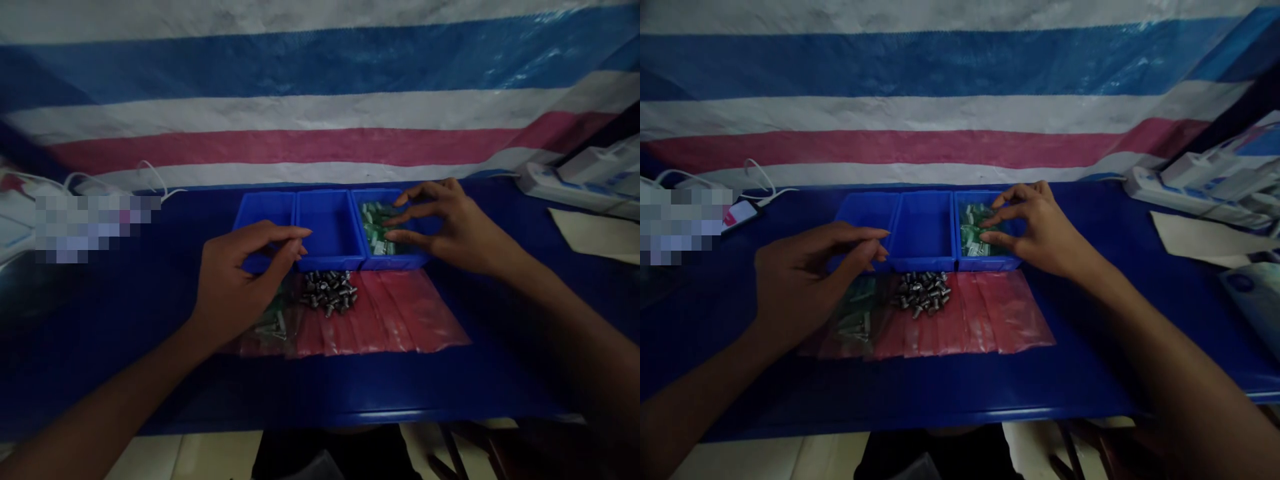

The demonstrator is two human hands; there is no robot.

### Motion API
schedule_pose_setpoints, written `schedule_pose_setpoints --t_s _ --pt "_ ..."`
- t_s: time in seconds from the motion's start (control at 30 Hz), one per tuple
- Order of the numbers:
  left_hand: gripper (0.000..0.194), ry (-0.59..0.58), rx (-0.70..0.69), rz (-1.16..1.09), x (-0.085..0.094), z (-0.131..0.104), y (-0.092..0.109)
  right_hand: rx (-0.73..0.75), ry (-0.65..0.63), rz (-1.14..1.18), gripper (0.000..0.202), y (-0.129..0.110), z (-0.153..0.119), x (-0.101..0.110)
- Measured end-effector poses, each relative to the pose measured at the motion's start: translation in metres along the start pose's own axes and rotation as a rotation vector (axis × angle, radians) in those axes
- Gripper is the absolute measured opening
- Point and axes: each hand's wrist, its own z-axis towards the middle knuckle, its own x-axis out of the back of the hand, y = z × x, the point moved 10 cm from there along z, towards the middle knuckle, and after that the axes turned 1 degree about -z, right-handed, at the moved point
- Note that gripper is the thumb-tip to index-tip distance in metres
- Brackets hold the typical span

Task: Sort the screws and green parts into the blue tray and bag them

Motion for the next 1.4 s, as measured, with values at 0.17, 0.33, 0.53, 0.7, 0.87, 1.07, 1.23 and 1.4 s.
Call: schedule_pose_setpoints --t_s 0.17,0.33,0.53,0.7,0.87,1.07,1.23,1.4 --pt "0.015 0.035 -0.117 0.101 0.009 0.005 0.007 0.034 0.027 -0.131 0.019 -0.016 0.001 0.006" --pt "0.013 0.078 -0.101 0.144 0.019 0.009 -0.001 0.073 0.132 -0.06 0.022 -0.065 0.004 0.024" --pt "0.012 0.099 -0.044 0.17 0.026 0.015 -0.012 0.6 -0.25 0.056 0.024 -0.198 0.003 -0.043" --pt "0.013 0.049 -0.088 0.186 0.021 0.02 -0.016 0.564 -0.398 -0.102 0.038 -0.23 0.005 -0.092" --pt "0.014 -0.012 -0.096 0.16 0.013 0.018 -0.013 0.626 -0.196 -0.008 0.034 -0.234 -0.015 -0.074" --pt "0.011 -0.045 -0.148 0.122 0.008 0.016 -0.007 0.679 0.158 0.138 0.022 -0.217 -0.018 -0.019" --pt "0.012 -0.025 -0.204 0.162 0.01 0.015 -0.004 0.804 0.218 0.016 0.02 -0.199 -0.02 0.005" --pt "0.014 -0.018 -0.251 0.224 0.005 0.012 0.005 0.702 0.086 -0.002 0.017 -0.17 -0.025 -0.011"
